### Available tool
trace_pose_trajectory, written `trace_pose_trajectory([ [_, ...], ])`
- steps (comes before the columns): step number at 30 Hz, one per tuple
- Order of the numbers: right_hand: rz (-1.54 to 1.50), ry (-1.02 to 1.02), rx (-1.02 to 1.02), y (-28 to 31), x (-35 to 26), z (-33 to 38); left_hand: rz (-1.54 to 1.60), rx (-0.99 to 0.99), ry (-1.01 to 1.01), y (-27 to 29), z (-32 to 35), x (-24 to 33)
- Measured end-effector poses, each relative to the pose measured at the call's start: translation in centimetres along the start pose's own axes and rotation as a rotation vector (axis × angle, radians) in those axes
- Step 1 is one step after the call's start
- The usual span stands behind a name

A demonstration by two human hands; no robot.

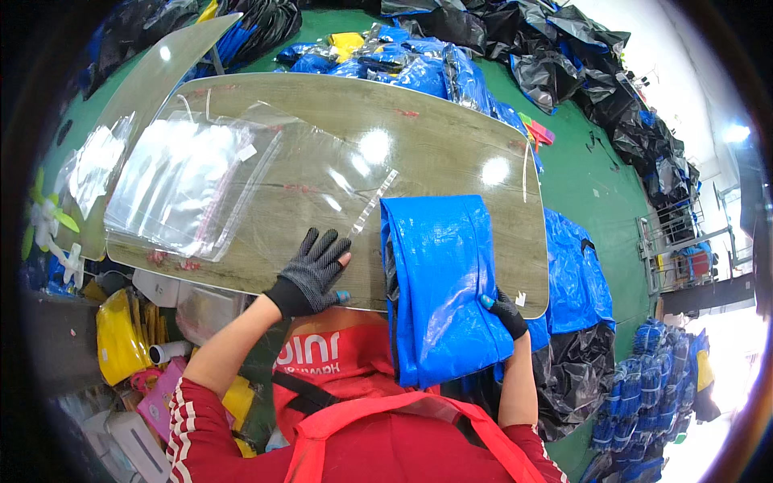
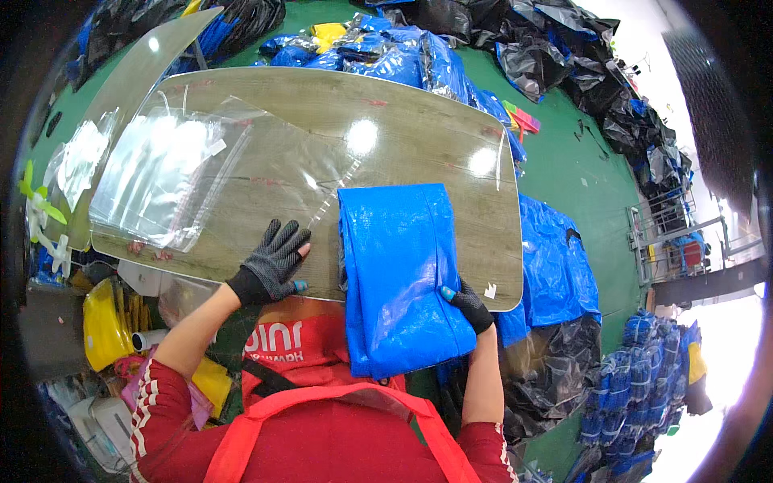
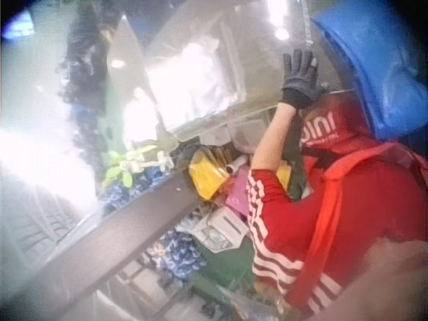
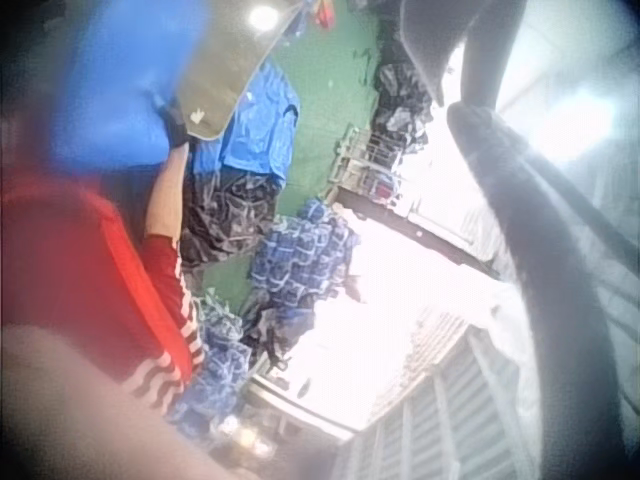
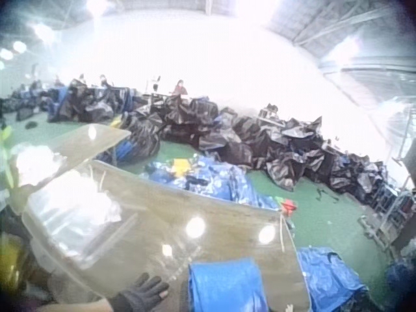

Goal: The person folds a blue and black tarp on a table, places it into a clear plastic bag, and ties the bag with a white plastic tie. The process is repeated for multiple tarps in a warehouse setting.

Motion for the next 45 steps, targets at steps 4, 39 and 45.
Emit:
trace_pose_trajectory([
  [4, 0.072, -0.017, -0.020, 0.7, -1.2, -0.3, 0.518, 0.199, 0.655, -0.1, -0.4, -7.2],
  [39, 0.170, -0.112, -0.165, -2.1, -3.7, -5.9, -0.003, 0.392, 0.328, -0.9, -2.7, -10.0],
  [45, 0.213, -0.094, -0.151, -2.9, -4.3, -4.9, -0.039, 0.393, 0.347, -0.6, -2.4, -9.9],
])
Point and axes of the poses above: each hand's wrist, its own z-axis away from the middle knuckle, its own y-axis out of the back of the hand, x = y × z, the point moved 6 cm from there along -z, towards the middle knuckle, and after that the axes turned 7 degrees about x, right-handed, at the moved point
